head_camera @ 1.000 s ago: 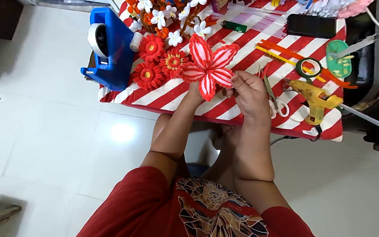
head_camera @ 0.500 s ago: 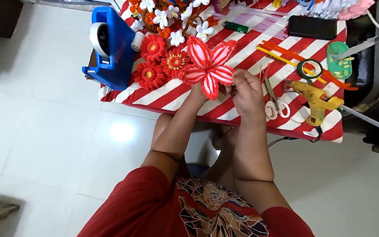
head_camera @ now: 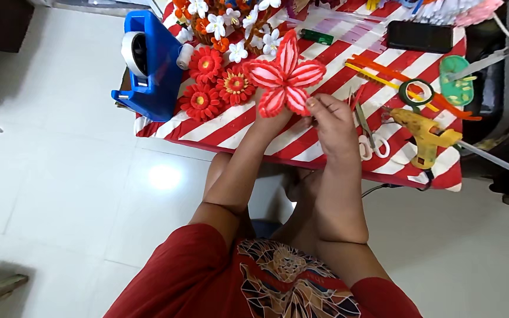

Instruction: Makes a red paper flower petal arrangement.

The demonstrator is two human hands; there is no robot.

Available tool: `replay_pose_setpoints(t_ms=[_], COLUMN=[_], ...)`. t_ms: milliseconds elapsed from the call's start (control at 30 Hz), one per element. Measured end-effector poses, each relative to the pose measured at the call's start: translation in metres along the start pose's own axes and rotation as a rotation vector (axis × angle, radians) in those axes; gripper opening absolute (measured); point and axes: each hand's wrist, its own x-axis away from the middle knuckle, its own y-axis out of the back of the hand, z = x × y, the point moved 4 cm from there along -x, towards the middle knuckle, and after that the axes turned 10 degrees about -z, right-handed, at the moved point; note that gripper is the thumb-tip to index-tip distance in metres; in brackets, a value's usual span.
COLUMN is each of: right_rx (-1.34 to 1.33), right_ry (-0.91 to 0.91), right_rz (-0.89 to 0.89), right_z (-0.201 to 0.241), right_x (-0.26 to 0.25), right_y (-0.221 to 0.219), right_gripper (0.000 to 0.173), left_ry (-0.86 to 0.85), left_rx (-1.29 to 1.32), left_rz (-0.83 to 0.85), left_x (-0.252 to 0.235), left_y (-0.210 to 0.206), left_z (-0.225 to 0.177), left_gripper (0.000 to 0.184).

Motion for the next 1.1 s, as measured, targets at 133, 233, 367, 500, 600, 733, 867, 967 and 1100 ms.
replay_pose_setpoints(t_ms=[133, 233, 367, 500, 600, 733, 867, 967, 1100], right_rx=[0.187, 0.247, 0.272, 0.270, 0.282, 0.380, 0.261, 0.213, 0.228], right_ry=[0.115, 0.182, 0.305, 0.363, 0.363, 0.195, 0.158, 0.175, 0.142], right_rz=[-0.204, -0.269, -0.183, -0.161, -0.152, -0.145, -0.121, -0.142, -0.203], right_z=[0.003, 0.007, 0.015, 0.021, 0.021, 0.014, 0.011, 0.010, 0.010], right_x=[-0.006, -0.007, -0.003, 0.000, -0.001, -0.002, -0.002, -0.004, -0.003], right_y=[0.027, 0.039, 0.038, 0.033, 0.034, 0.038, 0.032, 0.029, 0.030], right_gripper=[0.019, 0.019, 0.019, 0.019, 0.023, 0.033, 0.031, 0.032, 0.038], left_ry=[-0.061, 0.053, 0.128, 0.263, 0.231, 0.195, 0.187, 0.129, 0.204], left_rx=[0.375, 0.470, 0.443, 0.457, 0.435, 0.333, 0.252, 0.177, 0.060], left_rz=[-0.029, 0.074, 0.317, 0.351, 0.319, 0.286, 0.249, 0.248, 0.315], left_x=[-0.003, -0.006, -0.002, 0.005, 0.006, 0.006, 0.004, 0.005, 0.006], left_y=[-0.007, -0.002, 0.008, 0.021, 0.022, 0.018, 0.017, 0.020, 0.018], left_z=[0.007, -0.004, -0.012, -0.024, -0.026, -0.023, -0.031, -0.039, -0.043], left_gripper=[0.027, 0.026, 0.038, 0.028, 0.026, 0.024, 0.018, 0.016, 0.017])
